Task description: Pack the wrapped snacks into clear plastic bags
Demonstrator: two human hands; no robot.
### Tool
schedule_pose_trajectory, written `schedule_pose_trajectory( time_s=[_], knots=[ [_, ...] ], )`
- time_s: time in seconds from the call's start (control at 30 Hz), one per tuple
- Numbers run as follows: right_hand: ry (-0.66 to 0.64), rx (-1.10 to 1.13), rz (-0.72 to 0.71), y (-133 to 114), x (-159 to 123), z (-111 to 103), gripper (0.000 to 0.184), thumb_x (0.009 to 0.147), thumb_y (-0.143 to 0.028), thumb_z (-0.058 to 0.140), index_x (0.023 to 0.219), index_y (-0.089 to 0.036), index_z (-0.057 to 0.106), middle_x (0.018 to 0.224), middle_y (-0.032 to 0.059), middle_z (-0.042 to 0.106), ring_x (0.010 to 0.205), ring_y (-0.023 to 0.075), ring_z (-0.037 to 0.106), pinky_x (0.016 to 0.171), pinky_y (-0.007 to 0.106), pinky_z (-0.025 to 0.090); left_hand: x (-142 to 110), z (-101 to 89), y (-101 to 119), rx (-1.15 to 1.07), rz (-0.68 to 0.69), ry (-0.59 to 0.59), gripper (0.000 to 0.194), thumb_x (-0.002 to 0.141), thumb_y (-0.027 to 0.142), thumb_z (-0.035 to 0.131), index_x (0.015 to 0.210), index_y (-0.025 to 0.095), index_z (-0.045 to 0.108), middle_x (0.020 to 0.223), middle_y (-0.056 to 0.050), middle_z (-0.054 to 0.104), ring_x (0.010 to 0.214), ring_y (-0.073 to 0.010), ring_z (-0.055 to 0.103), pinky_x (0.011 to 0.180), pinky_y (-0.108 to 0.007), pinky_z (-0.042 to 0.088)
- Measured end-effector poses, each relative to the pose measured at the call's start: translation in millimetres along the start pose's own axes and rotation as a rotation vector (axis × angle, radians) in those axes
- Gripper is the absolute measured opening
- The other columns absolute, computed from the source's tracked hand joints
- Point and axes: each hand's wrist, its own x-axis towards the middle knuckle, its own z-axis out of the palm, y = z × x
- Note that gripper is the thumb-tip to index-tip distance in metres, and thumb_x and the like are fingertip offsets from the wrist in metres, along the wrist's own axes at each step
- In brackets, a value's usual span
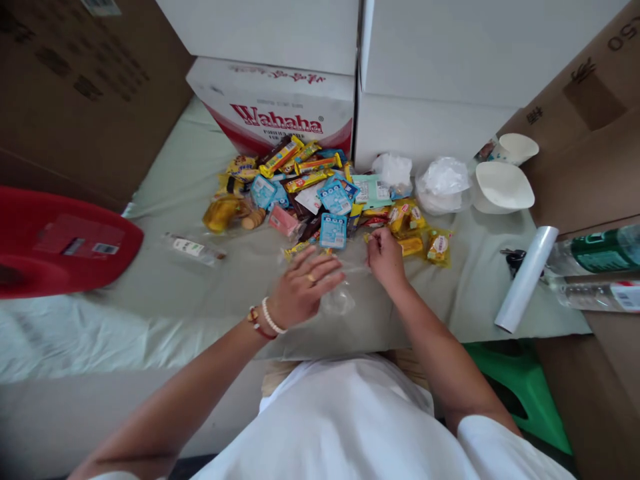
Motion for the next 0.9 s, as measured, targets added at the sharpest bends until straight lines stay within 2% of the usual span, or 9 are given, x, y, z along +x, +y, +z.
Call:
schedule_pose_trajectory(
  time_s=[0.03,0.1,0.2,0.3,0.4,0.5,0.63,0.8,0.9],
  knots=[
    [0.009,0.000,0.002,1.9,4.0,-2.0,0.020,0.095,-0.046,0.050,0.094,-0.026,0.052,0.060,-0.0034,0.054,0.049,0.0164,0.053,0.054,0.029,0.041,-1.7,6.9,0.3,-0.025,0.045,-0.109,0.053,0.080,0.007,0.055,0.128,0.028,0.062,0.134,-0.009,0.065,0.127,-0.0266,0.059,0.121,-0.055,0.030],
    [0.037,-0.027,0.009,7.3,13.6,-12.2,0.020,0.094,-0.045,0.052,0.092,-0.025,0.054,0.062,-0.0020,0.056,0.050,0.0167,0.053,0.056,0.030,0.042,-8.5,20.1,-7.6,-0.026,-0.015,-0.189,0.047,0.083,0.008,0.055,0.126,0.025,0.064,0.132,-0.011,0.068,0.122,-0.0264,0.063,0.119,-0.056,0.033],
    [0.074,-0.159,-0.040,9.1,19.9,-38.3,0.021,0.092,-0.043,0.055,0.096,-0.023,0.059,0.073,0.0033,0.062,0.062,0.0204,0.059,0.066,0.036,0.049,-22.9,32.3,-26.8,-0.065,-0.109,-0.177,0.028,0.091,0.013,0.052,0.110,0.024,0.070,0.119,-0.009,0.074,0.111,-0.0229,0.068,0.116,-0.054,0.040],
    [0.119,-0.339,-0.315,-5.3,0.8,-60.2,0.031,0.089,-0.037,0.060,0.116,-0.022,0.062,0.113,0.0140,0.066,0.104,0.0299,0.064,0.093,0.048,0.051,-31.4,34.7,-34.2,-0.174,-0.132,-0.109,0.024,0.093,0.015,0.053,0.105,0.025,0.070,0.120,-0.007,0.075,0.112,-0.0204,0.069,0.116,-0.051,0.042],
    [-0.170,-0.411,-0.602,-19.0,-34.1,-59.3,0.049,0.089,-0.028,0.061,0.138,-0.026,0.055,0.149,0.0130,0.049,0.138,0.0323,0.047,0.112,0.052,0.042,-29.6,31.3,-27.5,-0.273,-0.130,-0.011,0.023,0.093,0.015,0.053,0.105,0.024,0.070,0.122,-0.009,0.074,0.114,-0.0207,0.070,0.114,-0.049,0.045],
    [-0.472,-0.399,-0.658,-8.3,-55.5,-43.8,0.035,0.094,-0.024,0.054,0.128,-0.026,0.065,0.143,0.0124,0.057,0.128,0.0294,0.055,0.104,0.050,0.049,-27.4,20.7,-20.8,-0.361,-0.068,0.029,0.021,0.093,0.018,0.054,0.104,0.024,0.071,0.129,-0.011,0.072,0.121,-0.0226,0.068,0.110,-0.049,0.048],
    [-0.371,-0.338,-0.556,29.6,-51.7,-46.1,0.026,0.099,-0.029,0.050,0.098,-0.026,0.076,0.113,0.0108,0.072,0.103,0.0264,0.066,0.089,0.047,0.055,-44.4,-4.2,-27.4,-0.377,0.036,-0.066,0.019,0.091,0.020,0.058,0.100,0.028,0.073,0.133,-0.009,0.070,0.141,-0.0255,0.053,0.114,-0.055,0.044],
    [-0.340,-0.282,-0.515,61.2,-49.7,-72.1,0.023,0.097,-0.035,0.057,0.099,-0.030,0.079,0.115,0.0095,0.073,0.102,0.0259,0.068,0.090,0.047,0.056,-78.0,-27.2,-42.2,-0.260,0.071,-0.371,0.030,0.086,0.013,0.052,0.097,0.031,0.074,0.121,-0.004,0.077,0.137,-0.0241,0.056,0.123,-0.061,0.026],
    [-0.374,-0.337,-0.539,69.2,-59.1,-83.2,0.025,0.096,-0.027,0.056,0.102,-0.031,0.080,0.121,0.0104,0.072,0.109,0.0270,0.066,0.095,0.050,0.056,-85.0,-32.1,-40.7,-0.295,0.022,-0.353,0.019,0.082,0.022,0.056,0.080,0.031,0.073,0.112,-0.003,0.078,0.133,-0.0260,0.059,0.125,-0.058,0.024]
  ],
)
